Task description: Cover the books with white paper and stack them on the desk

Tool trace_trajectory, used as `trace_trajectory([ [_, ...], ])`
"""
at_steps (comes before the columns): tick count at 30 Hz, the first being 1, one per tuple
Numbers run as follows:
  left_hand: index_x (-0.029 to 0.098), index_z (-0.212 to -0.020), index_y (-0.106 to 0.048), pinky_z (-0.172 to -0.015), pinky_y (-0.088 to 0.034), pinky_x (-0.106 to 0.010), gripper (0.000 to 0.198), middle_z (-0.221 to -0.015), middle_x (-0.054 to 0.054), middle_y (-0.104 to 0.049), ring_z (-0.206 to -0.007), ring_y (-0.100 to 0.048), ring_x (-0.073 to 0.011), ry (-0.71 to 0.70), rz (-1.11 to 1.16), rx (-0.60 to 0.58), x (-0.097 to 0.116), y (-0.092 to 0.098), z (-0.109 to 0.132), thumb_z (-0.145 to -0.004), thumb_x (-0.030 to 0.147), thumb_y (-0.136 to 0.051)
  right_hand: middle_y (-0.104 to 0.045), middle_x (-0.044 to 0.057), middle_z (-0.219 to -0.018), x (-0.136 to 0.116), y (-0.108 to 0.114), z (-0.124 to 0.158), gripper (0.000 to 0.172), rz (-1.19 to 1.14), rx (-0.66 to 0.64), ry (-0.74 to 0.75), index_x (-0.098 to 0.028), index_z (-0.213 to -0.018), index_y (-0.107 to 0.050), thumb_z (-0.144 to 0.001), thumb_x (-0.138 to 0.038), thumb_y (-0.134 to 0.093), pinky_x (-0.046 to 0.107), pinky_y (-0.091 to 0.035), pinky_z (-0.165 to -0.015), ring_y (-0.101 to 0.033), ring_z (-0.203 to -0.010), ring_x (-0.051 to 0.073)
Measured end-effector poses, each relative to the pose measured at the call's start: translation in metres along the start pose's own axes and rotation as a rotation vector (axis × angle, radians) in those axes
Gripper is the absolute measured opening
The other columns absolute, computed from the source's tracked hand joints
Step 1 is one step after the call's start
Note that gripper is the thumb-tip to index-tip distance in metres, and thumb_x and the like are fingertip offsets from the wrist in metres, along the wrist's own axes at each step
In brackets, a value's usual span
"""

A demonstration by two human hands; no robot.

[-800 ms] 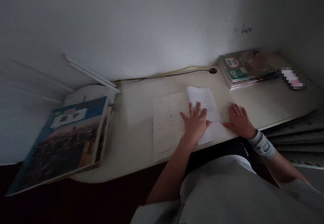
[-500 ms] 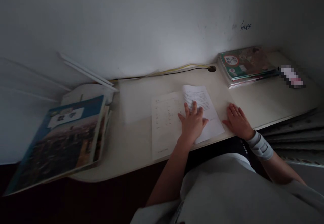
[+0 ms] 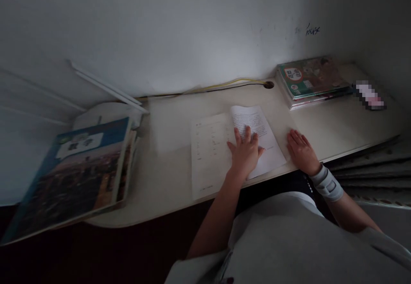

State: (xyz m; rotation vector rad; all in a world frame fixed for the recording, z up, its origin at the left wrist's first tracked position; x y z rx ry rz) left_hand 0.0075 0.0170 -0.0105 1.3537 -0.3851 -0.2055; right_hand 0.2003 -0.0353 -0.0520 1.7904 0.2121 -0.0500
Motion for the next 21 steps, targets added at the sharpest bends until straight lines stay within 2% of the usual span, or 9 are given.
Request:
trace_trajectory([
  [5,0.015,-0.138,-0.043,-0.097,-0.026,-0.075,0.053,-0.157,-0.017,-0.011,-0.14,-0.002,-0.0499,0.052,0.033,0.004,0.004,0.001,-0.001,-0.09,0.037,-0.049,-0.049,0.017,-0.139,0.006,0.001,0.0,0.045,-0.11,-0.004,0.007,-0.009,-0.129,-0.053,-0.096,-0.023,-0.027,0.045,-0.035,-0.107,-0.041,-0.133,0.026],
  [10,0.011,-0.138,-0.041,-0.102,-0.027,-0.07,0.054,-0.157,-0.018,-0.007,-0.14,-0.002,-0.0488,0.112,0.067,0.122,0.013,-0.003,-0.008,-0.089,0.031,-0.051,-0.049,0.016,-0.14,0.009,0.001,0.0,0.046,-0.174,-0.009,0.001,-0.012,-0.133,-0.051,-0.095,-0.022,-0.027,0.048,-0.035,-0.107,-0.041,-0.133,0.026],
  [17,0.013,-0.139,-0.041,-0.104,-0.028,-0.067,0.054,-0.158,-0.016,-0.01,-0.141,-0.008,-0.045,0.067,0.028,0.199,0.035,-0.003,-0.012,-0.088,0.025,-0.052,-0.049,0.018,-0.139,0.01,0.003,0.0,0.048,-0.19,-0.031,0.004,-0.008,-0.132,-0.051,-0.096,-0.025,-0.026,0.046,-0.033,-0.109,-0.041,-0.133,0.026],
  [21,0.014,-0.139,-0.041,-0.102,-0.029,-0.067,0.054,-0.157,-0.017,-0.011,-0.142,-0.011,-0.0432,0.054,0.005,0.191,0.045,-0.001,-0.01,-0.088,0.026,-0.051,-0.049,0.018,-0.139,0.01,0.002,0.0,0.047,-0.224,-0.015,0.004,-0.009,-0.132,-0.051,-0.096,-0.025,-0.026,0.047,-0.033,-0.109,-0.041,-0.133,0.026],
])
Point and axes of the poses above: each hand's wrist, its own z-axis away from the middle knuckle, its own y-axis out of the back of the hand, x = y × z, the point moved 2 cm from there along -z, towards the middle knuckle
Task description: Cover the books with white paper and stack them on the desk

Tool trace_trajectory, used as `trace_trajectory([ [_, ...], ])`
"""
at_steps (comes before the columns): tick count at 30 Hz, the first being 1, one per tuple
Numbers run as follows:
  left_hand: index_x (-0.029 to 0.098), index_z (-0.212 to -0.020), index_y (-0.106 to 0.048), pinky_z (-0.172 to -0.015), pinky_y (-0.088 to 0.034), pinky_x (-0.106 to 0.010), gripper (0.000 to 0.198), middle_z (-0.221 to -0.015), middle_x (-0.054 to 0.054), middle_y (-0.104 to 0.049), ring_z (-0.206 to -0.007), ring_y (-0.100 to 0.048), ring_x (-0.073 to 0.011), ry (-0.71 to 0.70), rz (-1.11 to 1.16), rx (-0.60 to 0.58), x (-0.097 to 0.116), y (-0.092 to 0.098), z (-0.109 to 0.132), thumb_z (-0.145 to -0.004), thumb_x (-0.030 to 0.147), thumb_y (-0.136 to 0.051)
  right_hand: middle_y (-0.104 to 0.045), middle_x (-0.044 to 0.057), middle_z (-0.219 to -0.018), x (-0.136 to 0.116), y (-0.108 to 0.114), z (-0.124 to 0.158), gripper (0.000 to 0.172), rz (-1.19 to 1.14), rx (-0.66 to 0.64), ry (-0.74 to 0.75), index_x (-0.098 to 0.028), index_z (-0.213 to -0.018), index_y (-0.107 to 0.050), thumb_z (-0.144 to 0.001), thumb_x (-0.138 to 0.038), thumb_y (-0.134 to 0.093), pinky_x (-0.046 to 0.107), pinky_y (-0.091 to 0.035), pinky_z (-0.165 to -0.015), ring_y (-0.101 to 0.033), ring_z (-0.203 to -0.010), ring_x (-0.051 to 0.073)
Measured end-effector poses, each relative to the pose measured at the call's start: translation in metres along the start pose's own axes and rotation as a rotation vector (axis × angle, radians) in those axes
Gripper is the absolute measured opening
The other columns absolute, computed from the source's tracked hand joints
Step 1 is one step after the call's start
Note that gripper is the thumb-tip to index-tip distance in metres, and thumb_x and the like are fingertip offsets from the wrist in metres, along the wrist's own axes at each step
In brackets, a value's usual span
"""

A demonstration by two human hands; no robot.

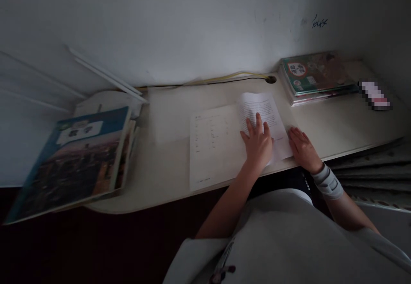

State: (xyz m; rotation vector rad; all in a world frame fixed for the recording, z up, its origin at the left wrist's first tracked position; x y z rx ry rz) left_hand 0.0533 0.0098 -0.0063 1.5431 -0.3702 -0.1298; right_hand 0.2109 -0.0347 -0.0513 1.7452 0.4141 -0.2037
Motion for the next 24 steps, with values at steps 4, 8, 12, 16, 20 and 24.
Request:
trace_trajectory([
  [4,0.021,-0.139,-0.041,-0.101,-0.021,-0.073,0.063,-0.157,-0.014,-0.014,-0.142,-0.009,-0.0436,-0.109,-0.005,-0.01,0.008,-0.003,0.009,-0.084,0.045,-0.057,-0.05,0.018,-0.138,0.002,-0.001,0.0,0.046,-0.014,0.038,0.008,-0.009,-0.132,-0.051,-0.096,-0.026,-0.027,0.048,-0.034,-0.108,-0.041,-0.133,0.026],
  [8,0.021,-0.138,-0.044,-0.104,-0.009,-0.074,0.069,-0.151,-0.015,-0.032,-0.14,-0.015,-0.0447,-0.198,-0.008,-0.005,0.014,-0.013,0.02,-0.082,0.059,-0.053,-0.052,0.017,-0.136,0.006,-0.001,0.0,0.045,-0.043,0.037,0.028,-0.01,-0.13,-0.053,-0.096,-0.027,-0.029,0.047,-0.035,-0.108,-0.043,-0.132,0.026],
  [12,0.015,-0.136,-0.046,-0.104,-0.01,-0.073,0.074,-0.147,-0.018,-0.038,-0.137,-0.019,-0.0487,-0.147,-0.018,-0.013,0.014,-0.017,0.021,-0.081,0.064,-0.049,-0.052,0.017,-0.137,0.012,0.0,-0.002,0.045,-0.066,0.024,0.02,-0.01,-0.128,-0.055,-0.095,-0.028,-0.03,0.049,-0.035,-0.108,-0.043,-0.132,0.027],
  [16,0.011,-0.135,-0.048,-0.103,-0.011,-0.074,0.074,-0.147,-0.021,-0.037,-0.137,-0.019,-0.0499,-0.123,-0.036,-0.025,0.016,-0.016,0.019,-0.083,0.064,-0.046,-0.054,0.017,-0.135,0.012,0.0,-0.001,0.045,-0.107,0.055,0.003,-0.012,-0.13,-0.053,-0.095,-0.028,-0.03,0.052,-0.035,-0.107,-0.043,-0.132,0.027],
  [20,0.01,-0.135,-0.048,-0.104,-0.01,-0.073,0.071,-0.146,-0.02,-0.039,-0.137,-0.02,-0.0486,-0.136,-0.051,-0.024,0.019,-0.018,0.02,-0.085,0.061,-0.045,-0.053,0.017,-0.135,0.012,-0.001,-0.001,0.046,-0.1,0.075,-0.017,-0.011,-0.129,-0.054,-0.096,-0.03,-0.028,0.052,-0.035,-0.107,-0.042,-0.132,0.028],
  [24,0.009,-0.135,-0.048,-0.105,-0.011,-0.073,0.071,-0.146,-0.02,-0.04,-0.137,-0.021,-0.0482,-0.14,-0.054,-0.016,0.019,-0.022,0.019,-0.086,0.061,-0.042,-0.055,0.018,-0.133,0.014,0.0,-0.002,0.049,-0.121,0.085,-0.021,-0.009,-0.128,-0.055,-0.097,-0.031,-0.025,0.049,-0.036,-0.108,-0.043,-0.131,0.027],
])
Point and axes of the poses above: each hand's wrist, its own z-axis away from the middle knuckle, its own y-axis out of the back of the hand, x = y × z, the point moved 2 cm from there along -z, towards the middle knuckle
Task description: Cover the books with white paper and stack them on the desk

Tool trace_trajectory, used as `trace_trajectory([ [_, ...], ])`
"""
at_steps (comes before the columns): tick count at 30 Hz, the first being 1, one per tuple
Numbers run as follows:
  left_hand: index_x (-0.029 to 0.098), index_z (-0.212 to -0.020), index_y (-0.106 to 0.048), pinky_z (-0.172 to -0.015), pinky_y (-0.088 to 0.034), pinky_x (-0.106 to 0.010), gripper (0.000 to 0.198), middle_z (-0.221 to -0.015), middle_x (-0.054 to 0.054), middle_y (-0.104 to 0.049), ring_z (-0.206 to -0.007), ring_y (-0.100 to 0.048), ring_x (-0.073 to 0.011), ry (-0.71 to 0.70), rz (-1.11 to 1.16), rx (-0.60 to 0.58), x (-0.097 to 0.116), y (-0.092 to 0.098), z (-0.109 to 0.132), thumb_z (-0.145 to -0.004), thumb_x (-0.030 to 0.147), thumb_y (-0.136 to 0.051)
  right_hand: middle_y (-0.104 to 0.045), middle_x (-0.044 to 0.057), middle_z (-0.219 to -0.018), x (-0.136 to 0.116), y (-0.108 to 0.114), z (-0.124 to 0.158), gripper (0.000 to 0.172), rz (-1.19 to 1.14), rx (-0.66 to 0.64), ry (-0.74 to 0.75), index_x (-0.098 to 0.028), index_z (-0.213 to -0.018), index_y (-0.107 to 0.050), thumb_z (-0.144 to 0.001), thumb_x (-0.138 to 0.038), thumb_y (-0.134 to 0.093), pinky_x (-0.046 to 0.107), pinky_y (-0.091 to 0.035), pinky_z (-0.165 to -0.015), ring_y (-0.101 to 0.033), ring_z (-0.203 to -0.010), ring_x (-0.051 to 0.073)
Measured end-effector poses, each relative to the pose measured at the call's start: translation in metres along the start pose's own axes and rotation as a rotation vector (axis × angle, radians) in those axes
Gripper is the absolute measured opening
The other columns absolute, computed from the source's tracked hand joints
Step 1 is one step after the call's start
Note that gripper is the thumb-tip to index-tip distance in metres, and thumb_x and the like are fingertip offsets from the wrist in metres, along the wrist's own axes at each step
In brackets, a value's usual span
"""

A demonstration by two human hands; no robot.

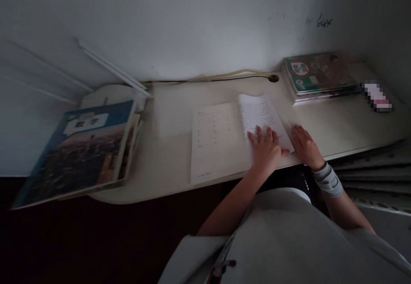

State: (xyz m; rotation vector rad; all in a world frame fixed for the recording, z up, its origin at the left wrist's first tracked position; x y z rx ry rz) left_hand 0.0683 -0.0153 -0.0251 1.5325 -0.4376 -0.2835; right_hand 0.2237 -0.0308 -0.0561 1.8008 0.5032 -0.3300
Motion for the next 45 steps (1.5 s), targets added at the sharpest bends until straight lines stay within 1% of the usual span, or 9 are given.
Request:
trace_trajectory([
  [7,0.006,-0.135,-0.047,-0.103,-0.013,-0.074,0.071,-0.145,-0.02,-0.04,-0.135,-0.023,-0.0501,-0.011,-0.018,0.012,-0.001,-0.002,-0.002,-0.089,0.06,-0.038,-0.055,0.014,-0.134,0.007,0.004,-0.002,0.048,-0.103,-0.005,0.001,-0.015,-0.132,-0.052,-0.097,-0.035,-0.025,0.047,-0.039,-0.107,-0.044,-0.131,0.024],
  [13,0.005,-0.137,-0.044,-0.106,-0.015,-0.07,0.064,-0.145,-0.021,-0.04,-0.134,-0.031,-0.0439,-0.095,-0.024,0.016,0.008,-0.002,0.008,-0.092,0.051,-0.038,-0.046,0.02,-0.141,-0.008,-0.002,0.002,0.053,0.213,-0.045,0.04,-0.005,-0.132,-0.05,-0.097,-0.038,-0.027,0.05,-0.031,-0.108,-0.036,-0.135,0.031],
  [16,0.004,-0.137,-0.043,-0.109,-0.018,-0.065,0.061,-0.144,-0.021,-0.041,-0.133,-0.035,-0.0403,-0.134,-0.027,0.035,0.012,-0.004,0.015,-0.092,0.046,-0.041,-0.045,0.02,-0.142,-0.014,-0.005,0.004,0.055,0.34,-0.039,0.04,-0.005,-0.136,-0.046,-0.096,-0.04,-0.03,0.05,-0.026,-0.11,-0.035,-0.136,0.031],
  [21,-0.001,-0.134,-0.045,-0.11,-0.027,-0.051,0.068,-0.141,-0.024,-0.044,-0.132,-0.039,-0.0378,-0.208,-0.05,0.06,0.014,-0.009,0.021,-0.09,0.05,-0.044,-0.044,0.02,-0.142,-0.016,-0.006,0.006,0.056,0.399,0.023,0.025,-0.004,-0.136,-0.045,-0.096,-0.041,-0.03,0.05,-0.024,-0.11,-0.036,-0.135,0.03],
  [26,0.002,-0.132,-0.049,-0.107,-0.034,-0.048,0.069,-0.141,-0.023,-0.044,-0.131,-0.04,-0.0376,-0.21,-0.038,0.086,0.017,-0.014,0.027,-0.087,0.055,-0.048,-0.041,0.023,-0.144,-0.018,-0.001,0.008,0.058,0.419,0.05,0.018,-0.007,-0.139,-0.042,-0.095,-0.044,-0.033,0.056,-0.025,-0.107,-0.035,-0.135,0.033],
  [29,0.002,-0.128,-0.052,-0.106,-0.035,-0.046,0.06,-0.138,-0.022,-0.048,-0.13,-0.043,-0.0364,-0.226,-0.018,0.083,0.02,-0.013,0.028,-0.089,0.047,-0.05,-0.035,0.024,-0.147,-0.016,0.002,0.004,0.06,0.439,-0.007,0.032,-0.009,-0.141,-0.04,-0.093,-0.046,-0.036,0.059,-0.025,-0.106,-0.033,-0.136,0.036],
  [34,0.001,-0.129,-0.05,-0.106,-0.037,-0.042,0.059,-0.134,-0.024,-0.052,-0.127,-0.047,-0.0321,-0.289,0.028,0.041,0.02,-0.008,0.027,-0.086,0.041,-0.057,-0.039,0.022,-0.145,-0.01,-0.001,-0.015,0.054,0.432,-0.213,0.112,-0.009,-0.137,-0.044,-0.095,-0.04,-0.032,0.058,-0.028,-0.105,-0.036,-0.135,0.034],
  [38,0.001,-0.129,-0.049,-0.106,-0.038,-0.037,0.054,-0.136,-0.023,-0.051,-0.127,-0.048,-0.028,-0.343,0.05,0.021,0.017,-0.007,0.029,-0.088,0.037,-0.055,-0.036,0.023,-0.147,-0.004,-0.004,-0.032,0.056,0.443,-0.256,0.151,-0.007,-0.139,-0.041,-0.096,-0.041,-0.032,0.057,-0.028,-0.106,-0.033,-0.136,0.034],
  [45,0.0,-0.127,-0.051,-0.106,-0.038,-0.037,0.053,-0.137,-0.022,-0.05,-0.127,-0.048,-0.0285,-0.356,0.016,0.021,0.02,-0.011,0.035,-0.09,0.038,-0.051,-0.032,0.024,-0.148,0.009,-0.011,-0.061,0.069,0.391,-0.31,0.176,-0.001,-0.143,-0.031,-0.095,-0.05,-0.03,0.054,-0.026,-0.108,-0.029,-0.138,0.033],
])
Point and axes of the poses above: each hand's wrist, its own z-axis away from the middle knuckle, its own y-axis out of the back of the hand, x = y × z, the point moved 2 cm from there along -z, towards the middle knuckle
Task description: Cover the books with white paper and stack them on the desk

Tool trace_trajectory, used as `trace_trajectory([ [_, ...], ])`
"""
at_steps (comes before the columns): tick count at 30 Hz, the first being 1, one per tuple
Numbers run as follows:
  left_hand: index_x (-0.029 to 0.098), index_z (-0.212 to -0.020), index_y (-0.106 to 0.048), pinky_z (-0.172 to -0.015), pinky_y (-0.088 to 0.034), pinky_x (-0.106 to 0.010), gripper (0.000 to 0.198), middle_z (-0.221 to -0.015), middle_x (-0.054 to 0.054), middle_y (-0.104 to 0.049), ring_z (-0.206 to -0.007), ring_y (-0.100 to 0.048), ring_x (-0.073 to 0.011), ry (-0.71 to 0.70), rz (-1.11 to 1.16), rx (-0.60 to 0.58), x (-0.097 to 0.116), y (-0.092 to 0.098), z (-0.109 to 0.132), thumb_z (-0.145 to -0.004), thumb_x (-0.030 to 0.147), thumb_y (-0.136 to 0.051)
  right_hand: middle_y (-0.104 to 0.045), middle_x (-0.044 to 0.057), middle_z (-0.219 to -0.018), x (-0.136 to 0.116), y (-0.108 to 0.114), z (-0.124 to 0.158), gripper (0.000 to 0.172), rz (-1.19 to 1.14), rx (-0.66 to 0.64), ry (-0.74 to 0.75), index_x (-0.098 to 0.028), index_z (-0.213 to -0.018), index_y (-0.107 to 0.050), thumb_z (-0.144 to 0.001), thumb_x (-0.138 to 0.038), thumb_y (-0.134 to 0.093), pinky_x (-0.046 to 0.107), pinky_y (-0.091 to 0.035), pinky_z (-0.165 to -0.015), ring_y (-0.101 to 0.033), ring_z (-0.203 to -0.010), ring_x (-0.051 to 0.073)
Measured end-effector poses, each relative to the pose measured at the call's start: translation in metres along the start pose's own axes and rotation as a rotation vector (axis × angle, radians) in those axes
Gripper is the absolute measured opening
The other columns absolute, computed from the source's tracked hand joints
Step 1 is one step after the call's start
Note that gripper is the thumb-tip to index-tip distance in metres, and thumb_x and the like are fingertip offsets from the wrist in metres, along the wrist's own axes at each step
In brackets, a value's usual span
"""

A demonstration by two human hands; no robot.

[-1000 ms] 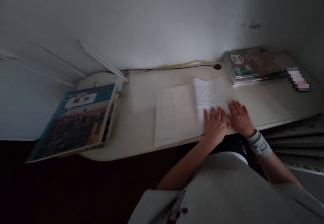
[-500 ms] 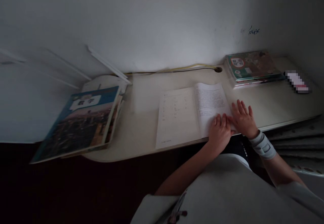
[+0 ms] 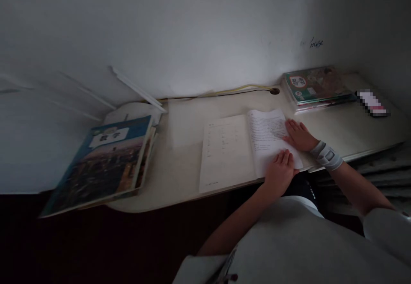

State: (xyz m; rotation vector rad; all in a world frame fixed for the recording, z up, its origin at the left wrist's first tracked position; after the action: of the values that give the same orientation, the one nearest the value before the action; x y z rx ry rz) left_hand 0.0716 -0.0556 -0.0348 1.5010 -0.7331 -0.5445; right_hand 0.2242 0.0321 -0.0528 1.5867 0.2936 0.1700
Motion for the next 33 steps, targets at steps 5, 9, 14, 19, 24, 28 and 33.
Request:
trace_trajectory([
  [5,0.001,-0.127,-0.051,-0.104,-0.039,-0.038,0.052,-0.137,-0.022,-0.05,-0.127,-0.049,-0.0292,0.002,-0.022,0.009,0.001,-0.002,-0.001,-0.091,0.039,-0.049,-0.033,0.024,-0.148,-0.003,0.0,-0.004,0.067,0.002,0.006,-0.028,-0.004,-0.144,-0.031,-0.094,-0.05,-0.032,0.053,-0.026,-0.108,-0.029,-0.138,0.032],
  [9,0.001,-0.128,-0.051,-0.104,-0.039,-0.038,0.053,-0.137,-0.022,-0.049,-0.127,-0.048,-0.0291,-0.006,-0.031,0.009,0.0,-0.003,0.0,-0.092,0.039,-0.048,-0.03,0.019,-0.151,-0.01,0.014,-0.013,0.051,0.06,0.04,-0.076,-0.017,-0.138,-0.045,-0.093,-0.041,-0.038,0.055,-0.03,-0.103,-0.033,-0.136,0.035],
  [14,0.003,-0.129,-0.05,-0.104,-0.039,-0.038,0.053,-0.138,-0.022,-0.048,-0.128,-0.047,-0.0282,0.002,-0.021,0.011,0.0,-0.005,-0.001,-0.092,0.04,-0.047,-0.042,0.016,-0.145,-0.016,0.035,-0.035,0.038,0.125,0.109,-0.126,-0.016,-0.115,-0.065,-0.09,-0.025,-0.037,0.062,-0.02,-0.104,-0.032,-0.133,0.038],
  [19,0.005,-0.132,-0.049,-0.105,-0.038,-0.039,0.054,-0.14,-0.02,-0.048,-0.13,-0.044,-0.0277,0.006,-0.004,-0.015,0.001,-0.006,-0.002,-0.092,0.041,-0.047,-0.062,0.022,-0.114,-0.016,0.045,-0.061,0.04,0.139,0.048,-0.099,-0.011,-0.107,-0.069,-0.09,-0.021,-0.034,0.058,-0.037,-0.09,-0.051,-0.11,0.037],
  [24,0.007,-0.133,-0.049,-0.107,-0.036,-0.038,0.055,-0.142,-0.016,-0.046,-0.131,-0.043,-0.0275,-0.01,-0.002,0.001,-0.001,-0.009,0.0,-0.092,0.043,-0.045,-0.047,0.024,-0.138,-0.016,0.042,-0.08,0.044,0.156,0.092,-0.11,-0.003,-0.123,-0.058,-0.09,-0.012,-0.03,0.057,-0.038,-0.092,-0.047,-0.118,0.037],
  [28,0.007,-0.132,-0.049,-0.106,-0.037,-0.038,0.054,-0.142,-0.016,-0.047,-0.131,-0.043,-0.0275,-0.004,-0.005,0.011,0.0,-0.011,-0.001,-0.092,0.043,-0.045,-0.047,0.022,-0.139,-0.021,0.039,-0.084,0.045,0.132,0.108,-0.044,-0.01,-0.13,-0.053,-0.091,-0.016,-0.03,0.062,-0.032,-0.097,-0.043,-0.126,0.037],
  [33,0.011,-0.126,-0.054,-0.105,-0.038,-0.036,0.046,-0.132,-0.013,-0.057,-0.124,-0.051,-0.0224,-0.175,0.126,0.032,-0.002,0.017,0.007,-0.094,0.042,-0.044,-0.043,0.016,-0.144,-0.063,0.033,-0.067,0.048,0.005,0.054,0.282,-0.016,-0.136,-0.047,-0.097,-0.039,-0.032,0.044,-0.036,-0.103,-0.043,-0.13,0.025],
])
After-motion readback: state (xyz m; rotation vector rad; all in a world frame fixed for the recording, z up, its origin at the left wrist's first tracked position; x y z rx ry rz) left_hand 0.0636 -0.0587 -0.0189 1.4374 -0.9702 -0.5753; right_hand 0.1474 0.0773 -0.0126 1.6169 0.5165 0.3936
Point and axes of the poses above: each hand's wrist, its own z-axis away from the middle knuckle, its own y-axis out of the back of the hand, x = y × z, the point moved 2 cm from there along -z, towards the middle knuckle
